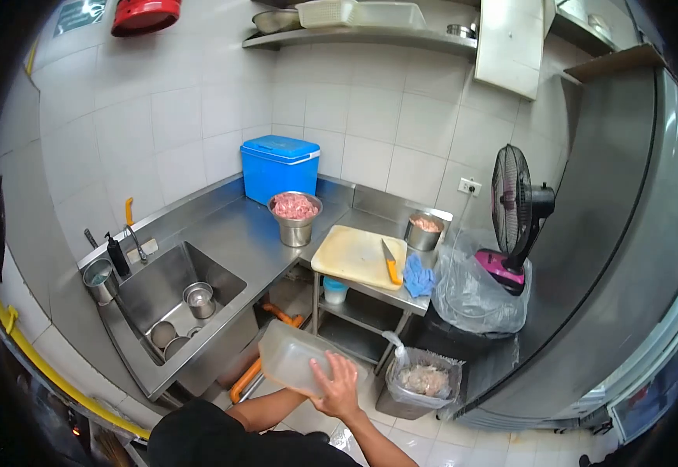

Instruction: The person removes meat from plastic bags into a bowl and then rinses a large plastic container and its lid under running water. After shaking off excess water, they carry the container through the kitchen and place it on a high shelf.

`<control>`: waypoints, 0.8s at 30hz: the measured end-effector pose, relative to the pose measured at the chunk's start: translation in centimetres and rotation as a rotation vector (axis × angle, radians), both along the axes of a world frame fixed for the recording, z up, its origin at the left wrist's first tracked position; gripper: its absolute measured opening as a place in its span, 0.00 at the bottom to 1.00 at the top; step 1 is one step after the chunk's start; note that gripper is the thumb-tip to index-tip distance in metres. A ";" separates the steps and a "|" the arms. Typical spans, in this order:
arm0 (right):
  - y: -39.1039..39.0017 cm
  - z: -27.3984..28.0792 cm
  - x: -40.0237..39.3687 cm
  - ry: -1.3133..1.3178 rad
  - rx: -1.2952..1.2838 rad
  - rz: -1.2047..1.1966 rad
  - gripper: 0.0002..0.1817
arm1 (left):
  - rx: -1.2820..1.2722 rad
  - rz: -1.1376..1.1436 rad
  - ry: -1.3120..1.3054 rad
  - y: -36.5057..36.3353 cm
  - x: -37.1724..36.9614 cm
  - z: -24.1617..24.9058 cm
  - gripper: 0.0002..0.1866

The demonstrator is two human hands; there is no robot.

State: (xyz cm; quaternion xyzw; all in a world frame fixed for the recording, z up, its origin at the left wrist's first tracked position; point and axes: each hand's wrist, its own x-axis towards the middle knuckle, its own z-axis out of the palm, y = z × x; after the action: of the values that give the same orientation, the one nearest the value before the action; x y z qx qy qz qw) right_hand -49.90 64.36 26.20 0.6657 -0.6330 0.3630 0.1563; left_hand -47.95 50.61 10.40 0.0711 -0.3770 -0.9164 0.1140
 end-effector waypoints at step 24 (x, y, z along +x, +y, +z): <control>9.8 -7.4 -12.1 -1.375 -0.503 -0.454 0.33 | 0.268 -0.129 -0.308 0.3 -3.9 -1.1 0.18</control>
State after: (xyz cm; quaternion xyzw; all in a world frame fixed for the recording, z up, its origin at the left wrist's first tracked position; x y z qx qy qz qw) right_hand -62.03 74.19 18.76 0.0880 -0.6073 0.7876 -0.0551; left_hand -51.87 50.91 9.35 0.2008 -0.2687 -0.9420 -0.0142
